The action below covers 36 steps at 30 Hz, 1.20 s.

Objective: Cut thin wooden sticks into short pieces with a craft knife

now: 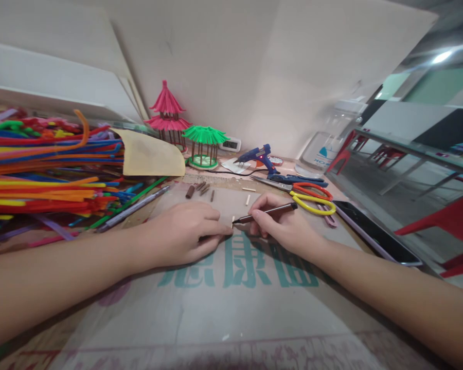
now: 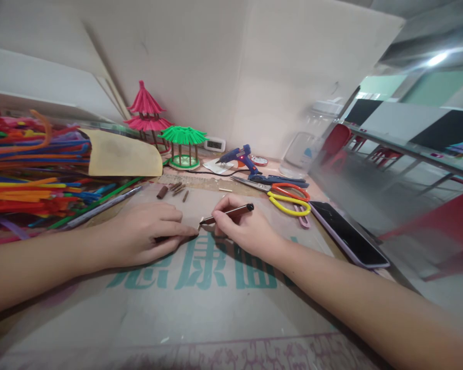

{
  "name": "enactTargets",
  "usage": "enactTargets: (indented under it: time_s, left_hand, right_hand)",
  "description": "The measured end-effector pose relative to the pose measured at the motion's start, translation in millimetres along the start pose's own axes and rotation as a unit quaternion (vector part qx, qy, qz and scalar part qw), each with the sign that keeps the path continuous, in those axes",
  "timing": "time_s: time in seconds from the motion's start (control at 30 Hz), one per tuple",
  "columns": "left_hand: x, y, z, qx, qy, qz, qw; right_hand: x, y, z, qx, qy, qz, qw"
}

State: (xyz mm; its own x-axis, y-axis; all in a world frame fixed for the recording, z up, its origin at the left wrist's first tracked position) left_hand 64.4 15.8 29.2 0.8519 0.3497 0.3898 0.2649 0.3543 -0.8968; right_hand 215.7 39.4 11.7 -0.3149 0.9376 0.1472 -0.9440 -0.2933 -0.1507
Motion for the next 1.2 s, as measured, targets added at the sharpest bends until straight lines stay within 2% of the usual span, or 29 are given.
enactTargets:
  time_s: [0.5, 0.8, 1.07, 1.2]
  left_hand:
    - [0.6, 2.3, 0.5, 0.004, -0.009, 0.013, 1.0]
    - [-0.1, 3.0, 1.3, -0.004, -0.004, 0.008, 1.0]
    - [-0.7, 4.0, 2.0, -0.011, -0.009, 0.007, 1.0]
    - [-0.2, 3.2, 2.5, -0.008, -0.01, 0.002, 1.0]
  right_hand:
    - [1.5, -1.0, -1.9, 0.002, 0.006, -0.007, 1.0]
    - [3.2, -8.4, -4.4, 0.007, -0.004, -0.04, 0.999]
    - [-0.1, 0.6, 1.7, 0.009, -0.002, 0.004, 1.0]
    - [1.3, -1.0, -0.9, 0.005, 0.003, -0.007, 1.0]
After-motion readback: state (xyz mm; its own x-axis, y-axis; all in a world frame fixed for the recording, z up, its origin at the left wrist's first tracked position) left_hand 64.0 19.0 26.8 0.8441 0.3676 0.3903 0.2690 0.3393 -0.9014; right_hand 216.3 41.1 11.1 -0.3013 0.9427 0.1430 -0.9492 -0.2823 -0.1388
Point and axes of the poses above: each hand's wrist, its own x-axis towards the middle knuckle, its own y-axis out of the palm, z = x × y, the point moved 8 cm from there along x, towards the middle knuckle, and after that the axes turned 15 degrees about x, right-handed, at the moved point
